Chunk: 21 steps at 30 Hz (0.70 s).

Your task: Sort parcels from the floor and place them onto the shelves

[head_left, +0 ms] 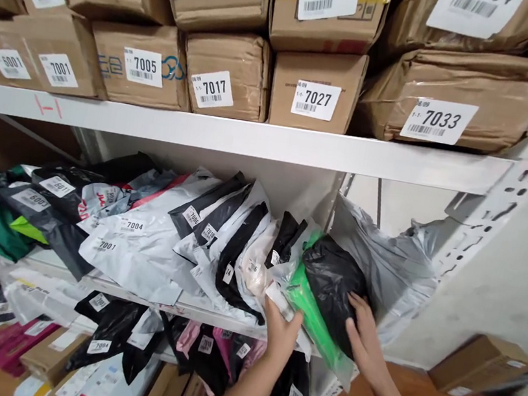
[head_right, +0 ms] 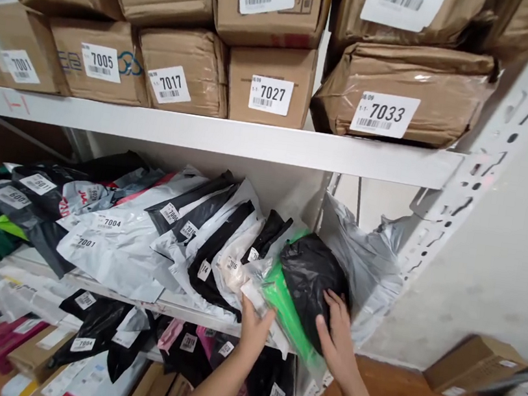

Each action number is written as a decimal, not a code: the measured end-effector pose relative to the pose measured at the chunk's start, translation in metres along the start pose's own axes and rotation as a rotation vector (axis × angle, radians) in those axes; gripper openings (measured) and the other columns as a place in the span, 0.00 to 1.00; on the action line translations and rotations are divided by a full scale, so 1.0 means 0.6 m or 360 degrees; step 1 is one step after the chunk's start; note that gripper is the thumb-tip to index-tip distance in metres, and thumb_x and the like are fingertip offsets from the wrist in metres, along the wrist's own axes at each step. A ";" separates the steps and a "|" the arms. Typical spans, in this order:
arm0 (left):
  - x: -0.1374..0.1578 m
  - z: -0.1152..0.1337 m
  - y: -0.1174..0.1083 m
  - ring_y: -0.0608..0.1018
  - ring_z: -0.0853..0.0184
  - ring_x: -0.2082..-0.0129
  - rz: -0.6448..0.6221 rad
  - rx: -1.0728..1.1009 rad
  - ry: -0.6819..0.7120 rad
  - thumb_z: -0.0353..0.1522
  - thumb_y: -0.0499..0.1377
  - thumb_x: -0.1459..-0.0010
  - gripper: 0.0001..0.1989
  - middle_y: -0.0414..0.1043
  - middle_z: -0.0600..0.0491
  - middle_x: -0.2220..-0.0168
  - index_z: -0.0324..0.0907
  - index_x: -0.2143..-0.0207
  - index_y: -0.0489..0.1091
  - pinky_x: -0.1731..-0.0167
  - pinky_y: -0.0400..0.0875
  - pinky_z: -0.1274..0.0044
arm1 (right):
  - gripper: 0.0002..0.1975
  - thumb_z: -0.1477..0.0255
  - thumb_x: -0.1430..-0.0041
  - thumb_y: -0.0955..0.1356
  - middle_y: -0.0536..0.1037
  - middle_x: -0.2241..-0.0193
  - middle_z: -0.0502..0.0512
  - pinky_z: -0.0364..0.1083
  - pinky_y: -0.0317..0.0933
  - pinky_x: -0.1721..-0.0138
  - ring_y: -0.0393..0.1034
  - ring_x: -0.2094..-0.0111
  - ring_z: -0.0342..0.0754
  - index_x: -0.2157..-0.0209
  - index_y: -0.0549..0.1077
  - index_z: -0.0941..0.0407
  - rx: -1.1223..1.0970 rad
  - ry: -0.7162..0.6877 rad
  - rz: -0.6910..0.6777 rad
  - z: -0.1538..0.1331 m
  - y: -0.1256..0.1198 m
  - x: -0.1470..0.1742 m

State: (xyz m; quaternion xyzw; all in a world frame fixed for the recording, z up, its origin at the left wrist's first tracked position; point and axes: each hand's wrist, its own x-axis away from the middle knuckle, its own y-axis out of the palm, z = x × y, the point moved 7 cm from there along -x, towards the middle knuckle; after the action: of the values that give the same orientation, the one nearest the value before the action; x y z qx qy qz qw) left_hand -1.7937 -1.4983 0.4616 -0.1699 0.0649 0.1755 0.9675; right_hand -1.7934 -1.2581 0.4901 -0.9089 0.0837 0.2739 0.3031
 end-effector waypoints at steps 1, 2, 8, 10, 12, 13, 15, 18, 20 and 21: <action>-0.008 0.002 0.002 0.61 0.64 0.33 0.0022 0.0077 -0.0069 0.35 0.50 0.40 0.35 0.53 0.38 0.32 0.35 0.34 0.40 0.36 0.58 0.74 | 0.31 0.49 0.34 0.53 0.61 0.38 0.64 0.63 0.41 0.31 0.52 0.34 0.58 0.43 0.67 0.56 -0.0095 0.0145 0.0071 0.023 0.004 -0.017; -0.016 0.005 0.000 0.63 0.67 0.34 0.0051 0.0155 -0.0107 0.33 0.46 0.38 0.31 0.55 0.41 0.32 0.38 0.35 0.40 0.38 0.60 0.76 | 0.35 0.46 0.35 0.50 0.62 0.39 0.66 0.64 0.42 0.32 0.53 0.35 0.60 0.47 0.69 0.57 -0.0184 0.0339 0.0166 0.048 0.010 -0.029; -0.053 0.017 -0.033 0.71 0.65 0.42 0.0315 0.0288 -0.0013 0.39 0.43 0.33 0.20 0.69 0.43 0.42 0.40 0.45 0.59 0.40 0.64 0.76 | 0.55 0.36 0.52 0.62 0.53 0.35 0.74 0.60 0.41 0.31 0.49 0.33 0.66 0.36 0.53 0.64 -0.0213 0.0955 0.0618 0.105 0.052 -0.002; -0.066 0.012 -0.036 0.75 0.63 0.45 0.0370 0.0272 -0.0077 0.38 0.41 0.33 0.20 0.74 0.42 0.47 0.39 0.47 0.63 0.43 0.68 0.74 | 0.54 0.40 0.46 0.62 0.48 0.32 0.72 0.59 0.37 0.30 0.43 0.31 0.63 0.32 0.45 0.64 -0.0169 0.0816 0.0484 0.090 0.068 0.019; -0.083 0.014 -0.041 0.78 0.60 0.49 0.0459 0.0250 -0.0075 0.36 0.42 0.33 0.19 0.77 0.40 0.50 0.38 0.50 0.67 0.47 0.72 0.71 | 0.52 0.43 0.44 0.63 0.45 0.31 0.68 0.59 0.35 0.29 0.40 0.30 0.61 0.30 0.41 0.61 -0.0098 0.0714 0.0335 0.084 0.083 0.042; -0.094 0.021 -0.046 0.79 0.59 0.50 0.0514 0.0246 -0.0007 0.35 0.43 0.33 0.19 0.78 0.40 0.51 0.37 0.51 0.69 0.49 0.73 0.69 | 0.53 0.44 0.44 0.63 0.44 0.30 0.67 0.60 0.35 0.29 0.39 0.29 0.61 0.30 0.39 0.61 -0.0069 0.0676 0.0290 0.086 0.089 0.053; -0.113 0.044 -0.059 0.81 0.58 0.54 0.0622 0.0238 0.0258 0.33 0.46 0.33 0.17 0.80 0.41 0.54 0.37 0.54 0.73 0.54 0.77 0.69 | 0.54 0.45 0.44 0.64 0.40 0.29 0.66 0.60 0.33 0.29 0.36 0.29 0.61 0.30 0.36 0.61 -0.0054 0.0625 0.0262 0.102 0.098 0.069; -0.119 0.075 -0.082 0.83 0.62 0.56 0.0778 0.0175 0.0775 0.27 0.51 0.33 0.15 0.81 0.44 0.55 0.39 0.49 0.74 0.59 0.79 0.75 | 0.53 0.46 0.43 0.63 0.39 0.29 0.65 0.59 0.29 0.29 0.33 0.28 0.61 0.30 0.36 0.62 -0.0125 0.0614 0.0281 0.149 0.106 0.072; -0.105 0.078 -0.099 0.83 0.64 0.56 0.0922 0.0111 0.1045 0.22 0.53 0.35 0.21 0.79 0.44 0.51 0.42 0.42 0.69 0.60 0.78 0.79 | 0.53 0.46 0.44 0.64 0.41 0.29 0.65 0.57 0.29 0.29 0.32 0.28 0.61 0.30 0.37 0.62 -0.0177 0.0630 0.0237 0.183 0.114 0.060; -0.096 0.073 -0.106 0.83 0.64 0.56 0.0998 0.0079 0.1121 0.20 0.54 0.37 0.25 0.78 0.43 0.50 0.43 0.38 0.66 0.61 0.78 0.80 | 0.55 0.45 0.45 0.64 0.42 0.29 0.65 0.57 0.30 0.29 0.32 0.28 0.61 0.30 0.38 0.62 -0.0202 0.0650 0.0199 0.199 0.120 0.051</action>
State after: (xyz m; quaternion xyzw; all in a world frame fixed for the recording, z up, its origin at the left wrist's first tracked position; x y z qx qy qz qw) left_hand -1.8213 -1.5570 0.5325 -0.1683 0.4415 0.3894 0.7906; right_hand -1.8440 -1.2440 0.3571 -0.9558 0.1822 0.1072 0.2045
